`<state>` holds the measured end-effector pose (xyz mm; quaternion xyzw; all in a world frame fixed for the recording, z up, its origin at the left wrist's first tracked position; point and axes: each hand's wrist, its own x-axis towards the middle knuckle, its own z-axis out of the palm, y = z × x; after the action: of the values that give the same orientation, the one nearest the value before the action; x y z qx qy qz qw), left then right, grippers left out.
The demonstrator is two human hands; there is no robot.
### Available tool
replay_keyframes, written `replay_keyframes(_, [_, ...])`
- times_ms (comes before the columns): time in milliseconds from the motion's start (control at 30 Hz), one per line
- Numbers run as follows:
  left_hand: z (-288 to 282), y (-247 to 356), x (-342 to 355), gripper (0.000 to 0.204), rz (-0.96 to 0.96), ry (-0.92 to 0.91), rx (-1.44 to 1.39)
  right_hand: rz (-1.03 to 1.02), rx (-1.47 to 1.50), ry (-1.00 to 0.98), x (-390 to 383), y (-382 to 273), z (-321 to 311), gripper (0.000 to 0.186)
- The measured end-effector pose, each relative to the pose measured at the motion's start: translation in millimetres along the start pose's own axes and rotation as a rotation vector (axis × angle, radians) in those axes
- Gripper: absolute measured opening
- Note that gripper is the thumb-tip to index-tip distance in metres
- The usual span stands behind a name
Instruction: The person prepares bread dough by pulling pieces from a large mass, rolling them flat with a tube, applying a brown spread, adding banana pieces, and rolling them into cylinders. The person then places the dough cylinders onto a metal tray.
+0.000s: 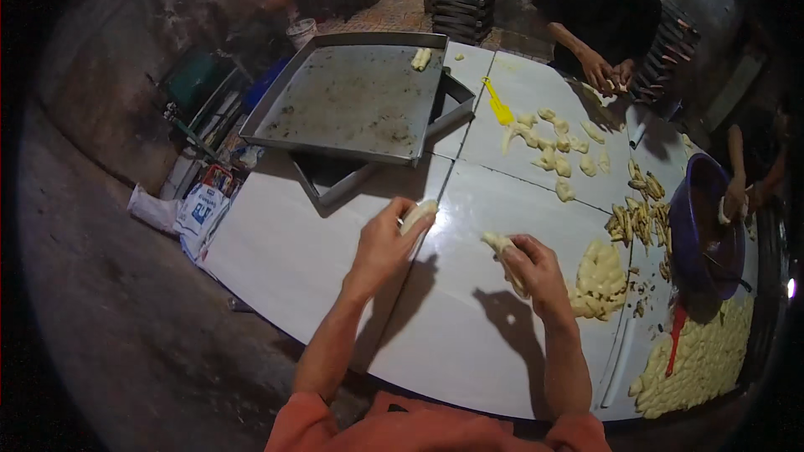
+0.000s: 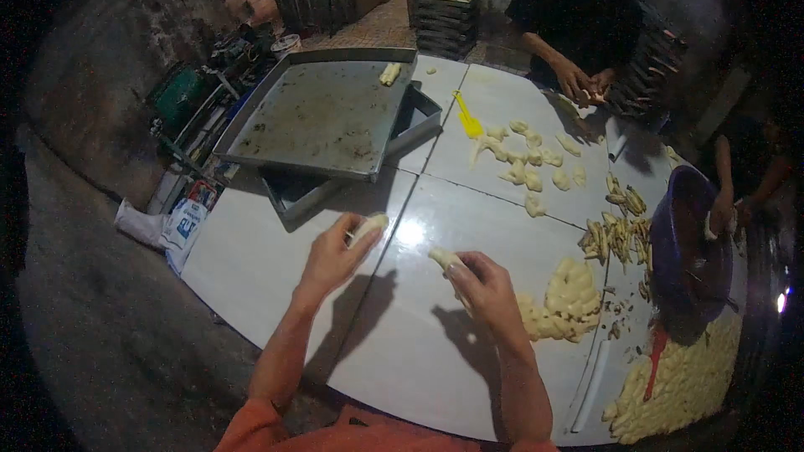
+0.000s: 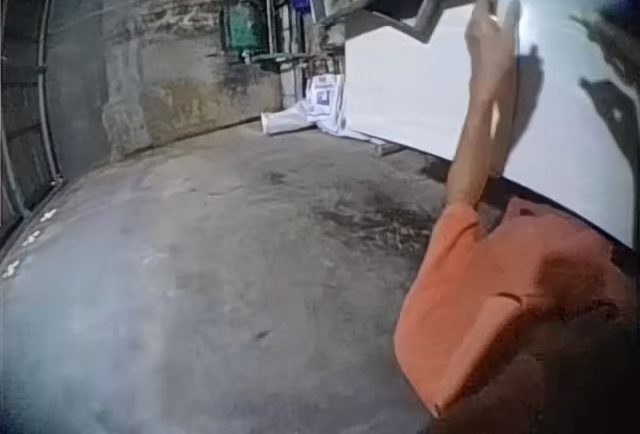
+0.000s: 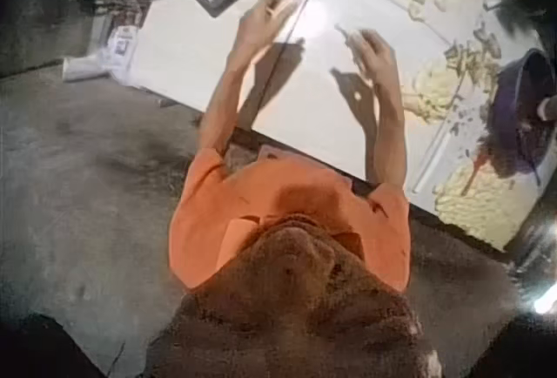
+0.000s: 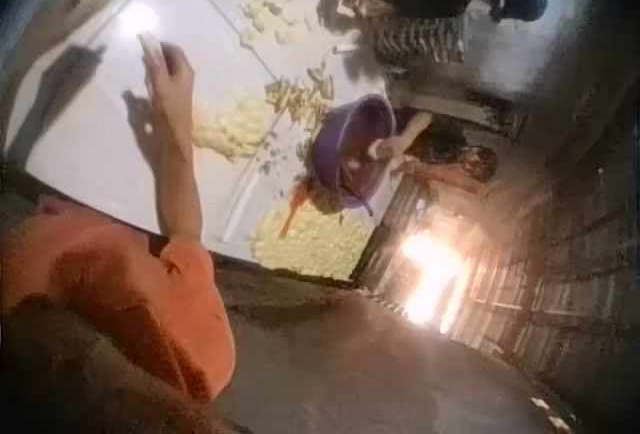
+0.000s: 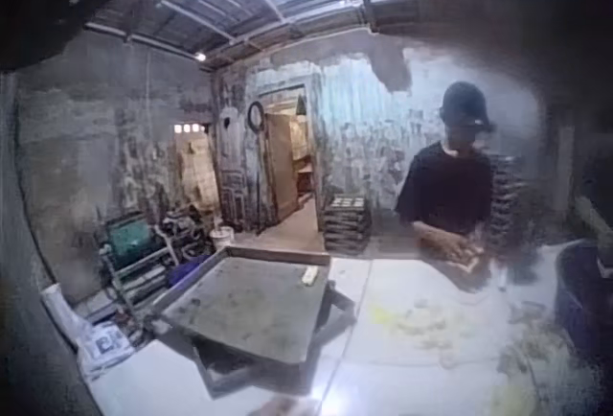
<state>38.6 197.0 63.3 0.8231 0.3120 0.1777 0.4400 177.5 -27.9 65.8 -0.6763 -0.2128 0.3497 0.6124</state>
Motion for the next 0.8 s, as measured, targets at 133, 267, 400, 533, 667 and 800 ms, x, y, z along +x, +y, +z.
replay_keyframes(133, [-80.8, -10.2, 95.7, 0.051, 0.125, 0.202, 0.214, -0.169, -0.046, 0.012, 121.0, -29.5, 94.4, 0.043])
replay_keyframes(267, [-106.5, -45.6, 177.2, 0.056, 0.09, 0.27, 0.265, -0.393, -0.43, 0.278, 218.4, -46.9, 163.6, 0.06])
replay_keyframes(400, [-97.1, -83.9, 223.4, 0.065, -0.052, 0.063, 0.5, -0.215, -0.955, 0.203, 278.7, -33.7, 186.9, 0.067])
replay_keyframes(533, [-101.5, -111.5, 227.4, 0.065, -0.039, 0.04, 0.64, -0.334, -0.986, 0.282, 281.2, -17.7, 186.3, 0.044])
replay_keyframes(667, [-105.1, -120.8, 230.0, 0.049, 0.028, -0.048, 0.58, -0.407, -1.168, 0.19, 285.8, -10.8, 190.6, 0.035])
replay_keyframes(800, [-108.3, -120.4, 234.8, 0.047, 0.027, -0.068, 0.622, -0.339, -1.167, 0.199, 290.3, -16.3, 193.7, 0.034])
